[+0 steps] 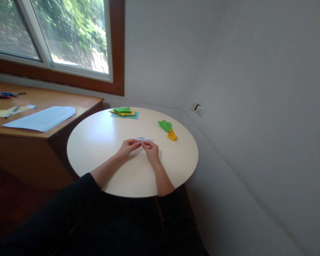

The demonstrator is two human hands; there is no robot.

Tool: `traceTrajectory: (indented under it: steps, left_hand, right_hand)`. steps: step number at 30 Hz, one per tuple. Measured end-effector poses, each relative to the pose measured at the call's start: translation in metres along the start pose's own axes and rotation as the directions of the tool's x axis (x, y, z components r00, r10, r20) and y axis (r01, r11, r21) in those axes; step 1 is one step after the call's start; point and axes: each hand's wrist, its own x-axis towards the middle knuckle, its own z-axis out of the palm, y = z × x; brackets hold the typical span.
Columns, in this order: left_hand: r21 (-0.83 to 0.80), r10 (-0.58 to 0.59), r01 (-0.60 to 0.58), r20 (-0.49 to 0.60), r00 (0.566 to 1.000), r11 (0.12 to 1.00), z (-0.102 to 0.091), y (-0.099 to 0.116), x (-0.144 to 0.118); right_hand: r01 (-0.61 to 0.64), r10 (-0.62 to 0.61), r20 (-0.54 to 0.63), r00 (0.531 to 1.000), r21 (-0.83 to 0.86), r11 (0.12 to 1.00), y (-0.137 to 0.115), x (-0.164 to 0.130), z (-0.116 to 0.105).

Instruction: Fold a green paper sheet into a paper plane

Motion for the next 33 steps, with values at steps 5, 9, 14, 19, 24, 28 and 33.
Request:
traceTrajectory:
  steps: [5, 9, 14, 19, 24, 28, 33]
  left_hand:
    - [-0.040, -0.021, 0.019, -0.037, 0.999, 0.999, -0.001, -0.005, 0.001]
    - [-0.019, -0.035, 0.034, -0.070, 0.997, 0.999, -0.001, -0.006, 0.001]
    - [0.000, -0.028, 0.028, -0.079, 0.997, 1.000, -0.001, -0.006, 0.001]
    - [0.023, 0.006, -0.004, -0.091, 0.996, 1.000, 0.001, -0.005, 0.000]
    - [0.031, 0.049, -0.045, -0.164, 0.985, 0.999, 0.008, -0.005, -0.001]
    - [0.010, 0.065, -0.064, -0.206, 0.976, 0.998, 0.013, -0.007, 0.000]
    - [0.000, 0.121, -0.124, -0.211, 0.970, 0.992, 0.014, -0.009, 0.001]
  right_hand:
    - [0.005, -0.006, -0.018, 1.000, -0.030, 1.000, 0.003, 0.001, 0.000]
    - [-0.003, 0.002, -0.021, 1.000, -0.030, 1.000, 0.004, 0.001, 0.000]
    - [-0.029, 0.029, -0.025, 0.999, -0.013, 1.000, 0.003, 0.001, 0.001]
    - [-0.040, 0.041, -0.044, 0.998, 0.011, 0.999, 0.004, 0.002, 0.002]
    - [-0.014, 0.015, -0.080, 0.997, 0.001, 1.000, 0.004, 0.000, 0.006]
    - [0.009, -0.010, -0.105, 0.994, -0.011, 1.000, 0.003, -0.001, 0.009]
    - [0.023, -0.026, -0.135, 0.990, -0.027, 0.999, 0.001, -0.002, 0.010]
